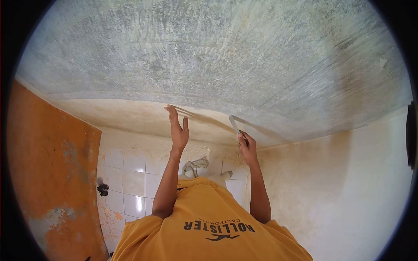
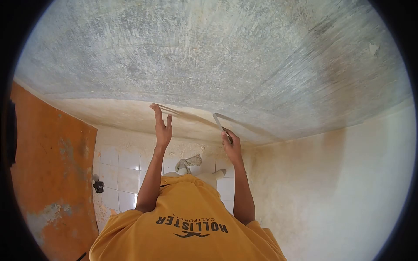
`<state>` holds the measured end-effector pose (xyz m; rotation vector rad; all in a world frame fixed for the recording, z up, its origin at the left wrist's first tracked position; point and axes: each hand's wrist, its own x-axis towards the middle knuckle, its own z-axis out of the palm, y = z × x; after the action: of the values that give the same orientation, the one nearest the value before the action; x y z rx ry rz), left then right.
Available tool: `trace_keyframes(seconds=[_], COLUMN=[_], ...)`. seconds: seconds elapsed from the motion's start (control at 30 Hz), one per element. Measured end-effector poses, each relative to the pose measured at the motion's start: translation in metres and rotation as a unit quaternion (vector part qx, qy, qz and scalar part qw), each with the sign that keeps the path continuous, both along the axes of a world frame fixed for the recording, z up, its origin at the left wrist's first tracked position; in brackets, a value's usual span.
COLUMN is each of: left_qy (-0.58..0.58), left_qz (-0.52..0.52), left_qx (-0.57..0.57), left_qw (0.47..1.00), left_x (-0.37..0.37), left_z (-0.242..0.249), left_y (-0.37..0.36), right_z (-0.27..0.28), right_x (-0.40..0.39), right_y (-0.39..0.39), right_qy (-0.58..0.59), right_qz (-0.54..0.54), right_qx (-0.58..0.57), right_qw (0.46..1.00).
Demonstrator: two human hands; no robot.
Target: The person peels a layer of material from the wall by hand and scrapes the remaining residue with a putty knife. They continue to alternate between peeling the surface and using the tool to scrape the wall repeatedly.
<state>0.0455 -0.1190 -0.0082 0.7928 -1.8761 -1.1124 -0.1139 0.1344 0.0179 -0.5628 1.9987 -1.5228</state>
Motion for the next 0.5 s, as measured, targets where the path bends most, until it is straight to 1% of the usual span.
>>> trace_keyframes(seconds=[0.07,0.17,0.27,0.37,0.47,0.5], left_qy=[0.017,0.012,0.000,-0.019,0.015,0.012], left_qz=[-0.001,0.007,0.002,0.009,0.006,0.005], left_qx=[0.025,0.000,0.007,-0.008,0.008,0.020], left_qw=[1.000,1.000,1.000,1.000,1.000,1.000], left_x=[0.000,-0.001,0.001,0.000,-0.001,-0.002], left_z=[0.002,-0.007,-0.002,-0.001,0.001,0.003], left_y=[0.003,0.000,0.001,0.002,0.003,0.003], right_z=[-0.002,0.003,-0.005,-0.006,0.012,0.010], right_x=[0.007,0.010,0.004,-0.013,-0.017,-0.015], right_y=[0.003,0.024,0.047,0.030,0.003,0.002], right_qy=[0.057,0.043,0.029,0.048,0.017,0.041], right_qz=[0.012,0.026,0.022,0.034,0.037,0.040], right_qx=[0.012,0.028,0.050,0.046,0.032,0.032], right_qw=[0.998,0.998,0.998,0.997,0.999,0.998])
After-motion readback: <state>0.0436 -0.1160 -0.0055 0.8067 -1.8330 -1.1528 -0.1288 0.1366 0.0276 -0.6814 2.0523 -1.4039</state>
